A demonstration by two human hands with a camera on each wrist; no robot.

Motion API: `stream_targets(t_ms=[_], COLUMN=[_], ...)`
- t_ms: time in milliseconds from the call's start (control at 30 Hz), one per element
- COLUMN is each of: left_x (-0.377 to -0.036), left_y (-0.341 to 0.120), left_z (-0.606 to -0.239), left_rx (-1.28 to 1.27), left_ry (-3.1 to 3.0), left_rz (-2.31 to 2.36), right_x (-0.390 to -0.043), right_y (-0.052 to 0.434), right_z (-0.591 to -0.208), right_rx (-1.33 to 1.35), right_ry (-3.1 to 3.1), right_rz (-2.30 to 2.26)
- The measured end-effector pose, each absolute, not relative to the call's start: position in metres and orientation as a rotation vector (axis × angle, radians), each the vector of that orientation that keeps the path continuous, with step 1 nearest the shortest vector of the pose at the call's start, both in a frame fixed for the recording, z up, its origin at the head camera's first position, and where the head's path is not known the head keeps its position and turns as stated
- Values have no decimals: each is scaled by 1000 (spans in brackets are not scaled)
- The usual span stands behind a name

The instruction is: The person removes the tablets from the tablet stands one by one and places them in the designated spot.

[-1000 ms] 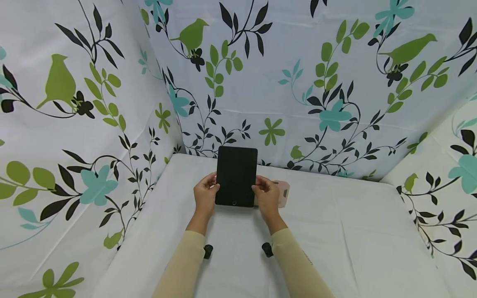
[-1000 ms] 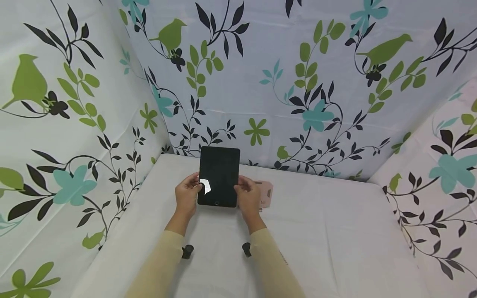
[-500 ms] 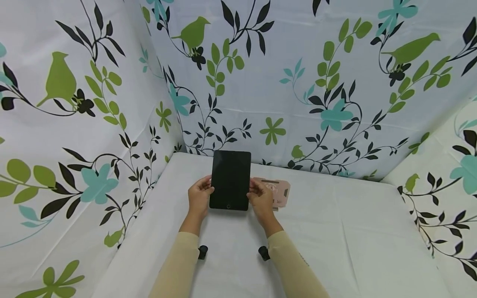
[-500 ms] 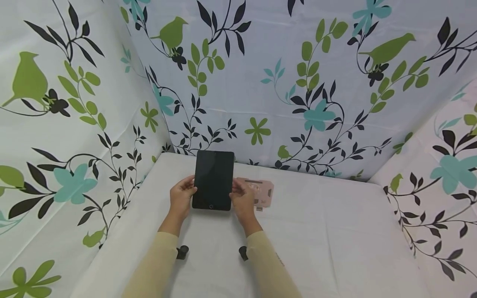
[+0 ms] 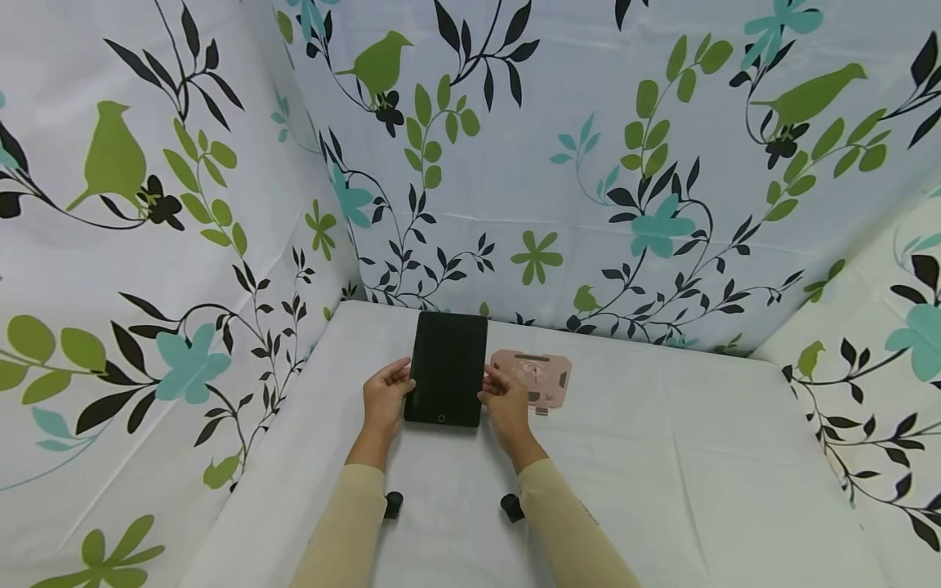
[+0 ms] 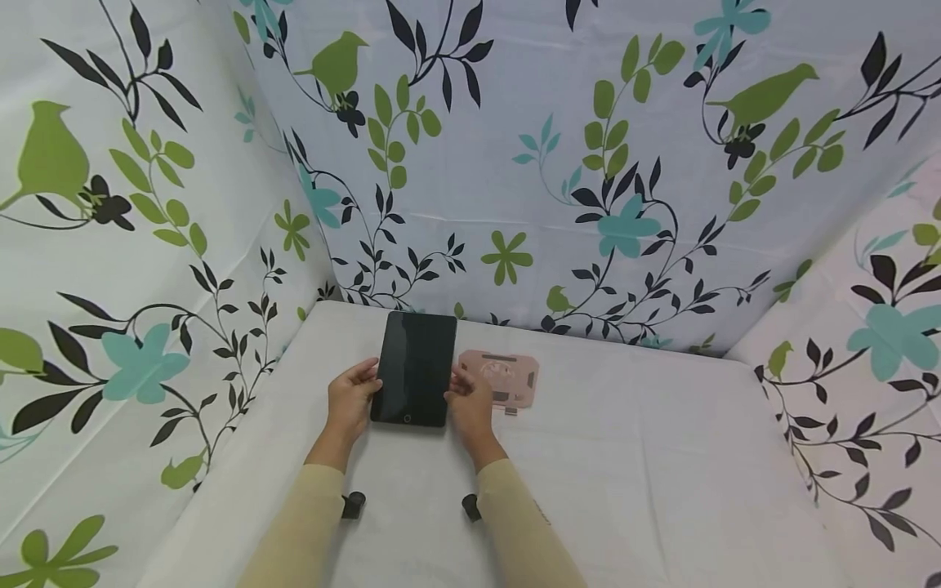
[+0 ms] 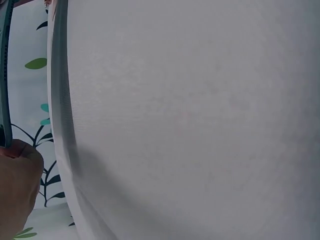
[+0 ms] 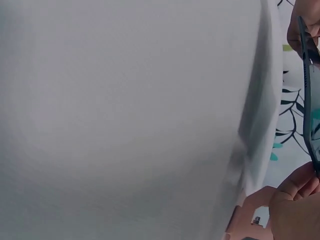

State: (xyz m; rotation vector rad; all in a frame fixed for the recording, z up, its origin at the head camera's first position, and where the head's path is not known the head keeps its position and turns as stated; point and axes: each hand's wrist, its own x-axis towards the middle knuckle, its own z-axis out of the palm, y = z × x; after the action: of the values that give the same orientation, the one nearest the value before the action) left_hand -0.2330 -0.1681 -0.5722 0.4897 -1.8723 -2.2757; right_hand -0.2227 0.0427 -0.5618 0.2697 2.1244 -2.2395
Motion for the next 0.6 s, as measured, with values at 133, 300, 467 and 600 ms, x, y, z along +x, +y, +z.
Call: stream_targets(t_ms=[133,300,467,600], left_x=[-231,-228,-228,-227], left_y=[-170,-172,-173,-173], left_z=[-575,-579,-583,-586], left_rx=[490,538,575,642], left_ry=[-1885,-1897,-1937,-1965], left_rz=[-2281,-2295,-2270,-2256], right_x=[-221,-220,-218,-216], right_y=[41,37,33,31], right_z=[-571,-582,-586,-590], right_rx=[316,339,376,438], right_ry=[2085,2110,2163,2228], right_rz=[-2243,-2237,-2225,-2185])
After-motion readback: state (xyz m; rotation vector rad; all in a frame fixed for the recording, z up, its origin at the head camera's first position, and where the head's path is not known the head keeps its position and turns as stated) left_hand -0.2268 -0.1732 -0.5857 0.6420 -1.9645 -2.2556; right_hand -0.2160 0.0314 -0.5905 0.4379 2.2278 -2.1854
